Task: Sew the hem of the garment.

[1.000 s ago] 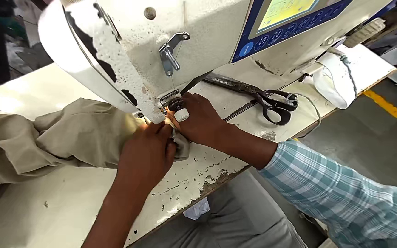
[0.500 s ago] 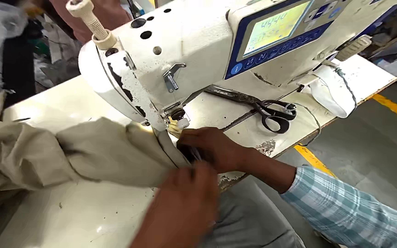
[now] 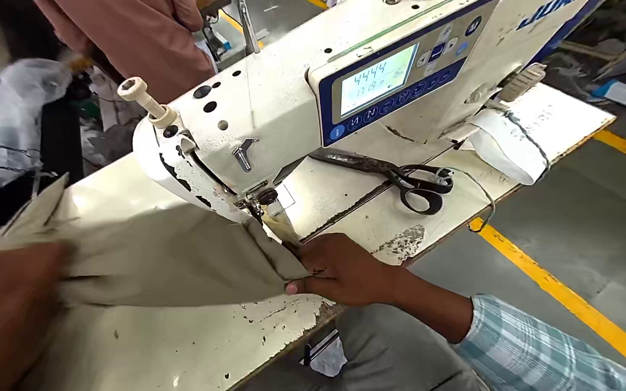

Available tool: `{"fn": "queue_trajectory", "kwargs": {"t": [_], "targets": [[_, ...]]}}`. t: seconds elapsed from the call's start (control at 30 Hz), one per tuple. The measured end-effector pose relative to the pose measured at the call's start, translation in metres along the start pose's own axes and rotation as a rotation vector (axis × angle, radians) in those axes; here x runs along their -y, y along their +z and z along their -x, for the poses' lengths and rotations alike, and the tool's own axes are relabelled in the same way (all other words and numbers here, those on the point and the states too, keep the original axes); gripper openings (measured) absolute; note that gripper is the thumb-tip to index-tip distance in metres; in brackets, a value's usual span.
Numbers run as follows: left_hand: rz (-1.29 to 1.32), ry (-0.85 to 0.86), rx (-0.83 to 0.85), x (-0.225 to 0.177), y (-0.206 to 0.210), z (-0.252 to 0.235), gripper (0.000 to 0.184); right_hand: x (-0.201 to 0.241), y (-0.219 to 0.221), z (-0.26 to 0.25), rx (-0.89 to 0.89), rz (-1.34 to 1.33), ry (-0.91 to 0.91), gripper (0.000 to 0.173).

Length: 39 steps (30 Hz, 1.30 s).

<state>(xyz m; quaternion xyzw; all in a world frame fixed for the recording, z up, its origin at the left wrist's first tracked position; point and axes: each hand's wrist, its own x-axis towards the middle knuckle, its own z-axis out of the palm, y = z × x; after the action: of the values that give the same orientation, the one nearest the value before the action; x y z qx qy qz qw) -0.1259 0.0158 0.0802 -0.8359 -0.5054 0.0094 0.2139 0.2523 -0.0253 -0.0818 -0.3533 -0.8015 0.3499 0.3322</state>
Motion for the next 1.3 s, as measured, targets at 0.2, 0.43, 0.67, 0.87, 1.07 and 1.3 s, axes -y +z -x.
{"fn": "queue_trajectory", "kwargs": {"t": [0.2, 0.43, 0.67, 0.87, 1.07, 1.3], "targets": [[0.165, -0.098, 0.207, -0.026, 0.063, 0.003, 0.072, 0.002, 0.004, -0.001, 0.012, 0.067, -0.072, 0.048], [0.440, 0.070, -0.067, -0.201, 0.002, -0.017, 0.037, 0.005, 0.006, -0.002, -0.001, 0.192, -0.119, 0.033], [0.406, -0.050, 0.309, -0.178, 0.018, -0.059, 0.054, 0.004, 0.005, -0.001, 0.028, 0.171, -0.112, 0.051], [0.432, -0.045, 0.352, -0.184, 0.014, -0.068, 0.022, 0.003, 0.003, -0.001, 0.007, 0.090, -0.081, 0.053], [0.575, -0.105, 0.012, -0.195, 0.035, -0.052, 0.021, 0.024, -0.001, -0.011, -0.404, -0.005, 0.344, 0.019], [0.658, -0.111, -0.021, -0.194, 0.046, -0.045, 0.028, 0.024, -0.015, -0.049, -0.102, 0.441, 0.447, 0.025]]}}
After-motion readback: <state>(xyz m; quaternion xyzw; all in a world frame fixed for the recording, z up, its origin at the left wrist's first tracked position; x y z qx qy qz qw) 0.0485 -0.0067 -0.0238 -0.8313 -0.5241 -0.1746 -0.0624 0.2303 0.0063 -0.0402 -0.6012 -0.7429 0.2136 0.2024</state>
